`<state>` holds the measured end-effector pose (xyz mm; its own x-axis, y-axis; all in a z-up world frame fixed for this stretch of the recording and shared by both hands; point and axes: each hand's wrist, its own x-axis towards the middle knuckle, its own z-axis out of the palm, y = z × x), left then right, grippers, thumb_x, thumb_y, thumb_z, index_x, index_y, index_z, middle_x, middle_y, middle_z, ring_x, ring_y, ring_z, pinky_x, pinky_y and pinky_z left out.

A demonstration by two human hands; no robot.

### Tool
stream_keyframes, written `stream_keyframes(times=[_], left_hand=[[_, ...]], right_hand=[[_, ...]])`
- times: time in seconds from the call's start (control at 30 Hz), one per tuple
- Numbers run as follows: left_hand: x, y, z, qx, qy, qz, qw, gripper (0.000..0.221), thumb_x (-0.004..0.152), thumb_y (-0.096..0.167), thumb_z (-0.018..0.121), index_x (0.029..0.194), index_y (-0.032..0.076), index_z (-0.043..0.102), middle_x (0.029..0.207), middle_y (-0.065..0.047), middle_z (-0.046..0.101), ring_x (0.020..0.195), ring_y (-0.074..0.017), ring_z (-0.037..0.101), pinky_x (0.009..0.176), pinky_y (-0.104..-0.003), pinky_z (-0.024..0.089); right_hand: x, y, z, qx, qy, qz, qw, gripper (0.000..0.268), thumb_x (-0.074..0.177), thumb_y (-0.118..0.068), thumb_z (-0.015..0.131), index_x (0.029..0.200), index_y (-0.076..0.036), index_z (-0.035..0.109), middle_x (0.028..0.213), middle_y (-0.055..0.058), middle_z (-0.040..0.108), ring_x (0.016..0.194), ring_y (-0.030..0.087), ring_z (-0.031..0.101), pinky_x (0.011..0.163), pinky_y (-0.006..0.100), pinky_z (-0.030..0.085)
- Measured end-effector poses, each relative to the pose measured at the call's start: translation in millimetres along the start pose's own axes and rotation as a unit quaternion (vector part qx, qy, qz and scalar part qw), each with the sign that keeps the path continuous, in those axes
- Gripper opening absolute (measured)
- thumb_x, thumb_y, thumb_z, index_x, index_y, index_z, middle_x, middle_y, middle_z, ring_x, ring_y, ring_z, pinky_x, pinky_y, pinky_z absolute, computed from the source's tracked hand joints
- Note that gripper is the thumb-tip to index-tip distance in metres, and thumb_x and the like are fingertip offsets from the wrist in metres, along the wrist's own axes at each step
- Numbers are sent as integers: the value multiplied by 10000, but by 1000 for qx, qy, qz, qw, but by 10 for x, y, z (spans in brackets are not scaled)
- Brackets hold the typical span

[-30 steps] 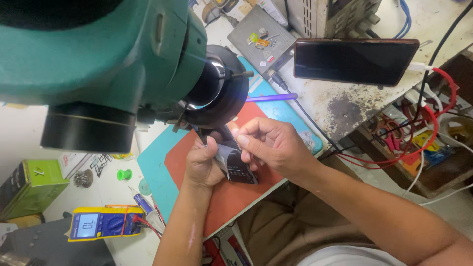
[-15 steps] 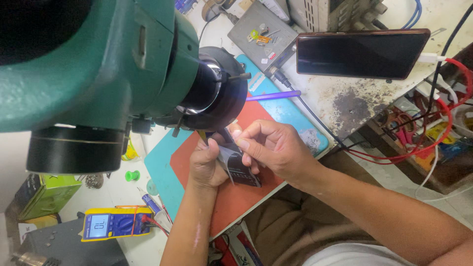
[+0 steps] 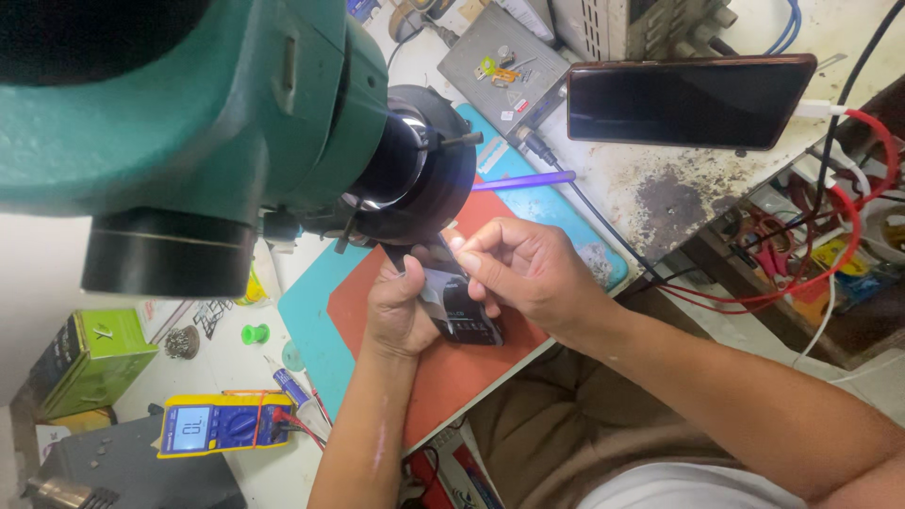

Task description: The person applies a screen protector to a smartphone, then disassembles the device to access the internal components. They reconnect a ribbon cable to the motherboard and reassemble the phone, testing the screen functionality by powering it on.

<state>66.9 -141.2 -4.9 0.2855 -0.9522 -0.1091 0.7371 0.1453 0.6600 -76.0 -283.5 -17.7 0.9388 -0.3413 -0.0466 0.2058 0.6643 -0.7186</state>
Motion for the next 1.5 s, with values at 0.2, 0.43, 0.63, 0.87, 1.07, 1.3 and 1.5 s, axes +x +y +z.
stream_keyframes(times=[0.2,0.43,0.63,0.87,1.07,1.3,1.5], left_hand=[[36,-25,44,32,36,14,999,496,1019,170,707,1428,-38,518,1324,-172,626,1137,-343,698,1004,-548,589],[-59,45,210,97,-5,-1,995,433,1065,167,615,1384,-120,550,1177,-286,702,1074,-378,731,994,-520,599],[-102,63,221,104,-26,19,994,379,1065,124,601,1380,-83,559,1221,-256,698,1086,-343,727,1001,-508,609],[-95,22,84,110,-33,37,993,345,1074,111,625,1374,-53,579,1273,-224,694,1142,-290,731,1006,-458,628],[-88,-43,4,88,-13,57,994,294,1048,81,648,1315,4,553,1151,-125,695,1003,-238,737,886,-401,641],[-59,-82,-55,111,-23,55,992,429,1081,312,620,1369,1,552,1260,-148,697,1106,-215,721,960,-406,623],[-33,-83,-54,5,-35,26,999,835,1031,689,334,1471,-3,491,1344,-215,661,1234,-303,678,1075,-477,570]], right_hand=[[-77,16,-22,26,29,-30,999,115,1041,-140,602,1045,-30,633,868,22,619,754,72,555,661,232,479],[-132,59,51,50,51,-79,994,106,1072,-104,552,1092,-20,613,924,31,596,816,86,534,706,257,458],[-144,38,69,-38,60,-126,990,81,1086,-89,547,1113,-29,594,940,38,600,831,96,560,750,267,492],[-210,23,4,-466,29,-335,818,83,1127,25,601,1203,17,567,1144,89,584,1019,113,597,933,230,503],[-188,109,55,-557,30,-370,743,238,1025,97,660,1225,-11,588,1164,94,550,936,138,560,843,218,500],[-234,142,70,-596,33,-405,692,272,965,41,780,1180,-64,651,1130,87,535,1004,188,554,877,286,492],[-238,110,78,-649,24,-450,612,228,920,-12,843,1074,-149,746,1128,68,563,1087,261,552,937,350,443]])
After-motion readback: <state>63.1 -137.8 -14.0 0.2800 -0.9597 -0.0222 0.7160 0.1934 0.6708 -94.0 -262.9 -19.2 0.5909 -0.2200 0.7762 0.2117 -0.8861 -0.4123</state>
